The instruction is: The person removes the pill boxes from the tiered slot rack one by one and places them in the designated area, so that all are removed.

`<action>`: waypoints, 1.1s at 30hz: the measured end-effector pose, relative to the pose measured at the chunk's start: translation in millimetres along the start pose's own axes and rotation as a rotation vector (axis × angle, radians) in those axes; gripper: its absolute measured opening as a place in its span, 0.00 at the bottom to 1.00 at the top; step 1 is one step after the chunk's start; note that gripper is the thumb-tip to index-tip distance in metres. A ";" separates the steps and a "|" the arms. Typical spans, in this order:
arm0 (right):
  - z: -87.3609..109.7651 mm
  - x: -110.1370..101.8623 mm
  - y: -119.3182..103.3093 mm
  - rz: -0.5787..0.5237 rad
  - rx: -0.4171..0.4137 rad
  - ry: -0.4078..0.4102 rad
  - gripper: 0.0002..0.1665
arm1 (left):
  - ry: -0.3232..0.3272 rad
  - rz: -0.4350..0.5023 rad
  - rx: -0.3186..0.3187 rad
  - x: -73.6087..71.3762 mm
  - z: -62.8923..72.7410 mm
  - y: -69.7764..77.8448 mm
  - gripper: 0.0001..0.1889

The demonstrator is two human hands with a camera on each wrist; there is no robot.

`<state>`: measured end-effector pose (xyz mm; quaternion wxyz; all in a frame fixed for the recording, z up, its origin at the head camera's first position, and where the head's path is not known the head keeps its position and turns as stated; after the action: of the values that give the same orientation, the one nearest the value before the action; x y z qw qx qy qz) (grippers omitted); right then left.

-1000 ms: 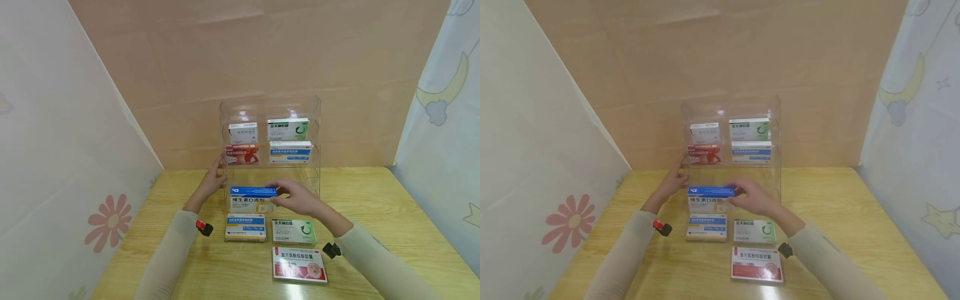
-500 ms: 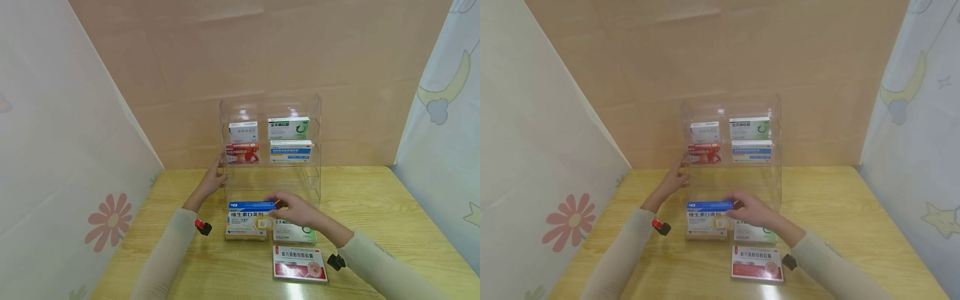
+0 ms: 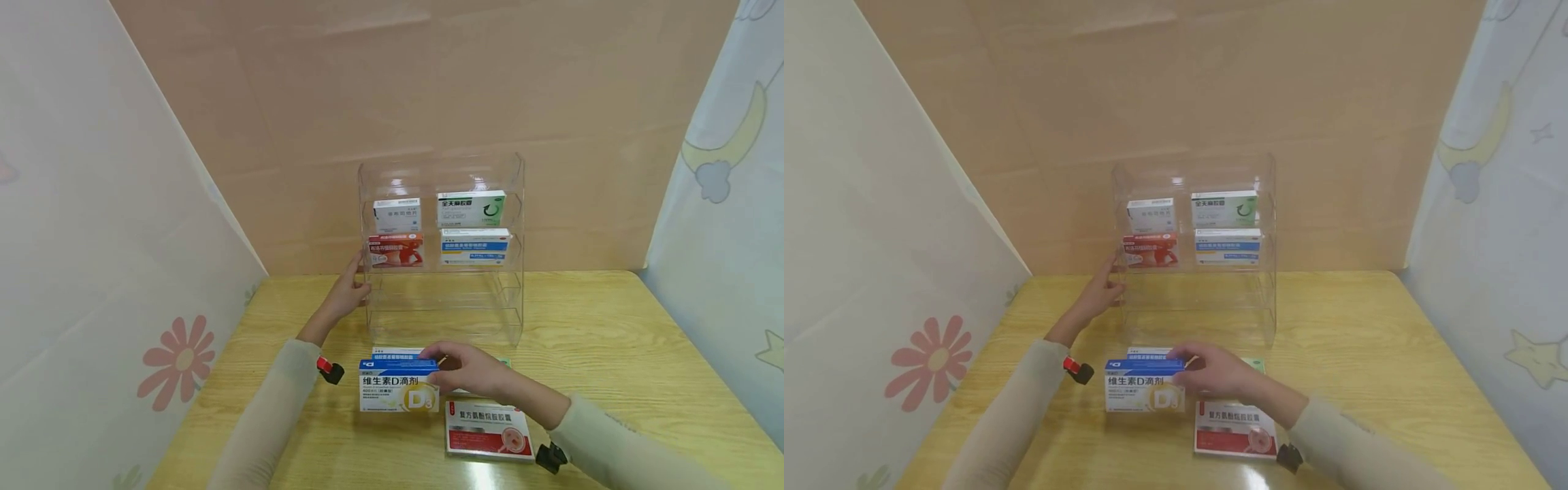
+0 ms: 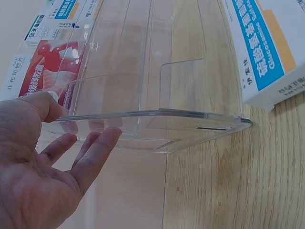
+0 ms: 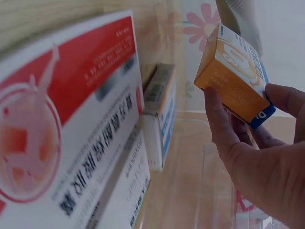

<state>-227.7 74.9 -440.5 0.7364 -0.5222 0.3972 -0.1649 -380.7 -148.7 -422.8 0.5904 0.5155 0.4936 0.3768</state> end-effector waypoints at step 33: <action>0.5 44.2 37.5 -0.071 0.105 -0.106 0.21 | -0.011 0.022 -0.007 1.8 0.7 0.4 0.43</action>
<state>-206.0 61.2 -492.4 0.7763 -0.5047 0.3300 -0.1835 -379.6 -147.0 -422.8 0.5908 0.5208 0.4833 0.3823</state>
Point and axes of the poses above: each hand's wrist, its own z-axis away from the middle knuckle, its own x-axis out of the palm, y = z × x, the point moved 8 cm from there along -z, towards the middle knuckle, and after that the axes turned 13 degrees about z, right-handed, at the moved point
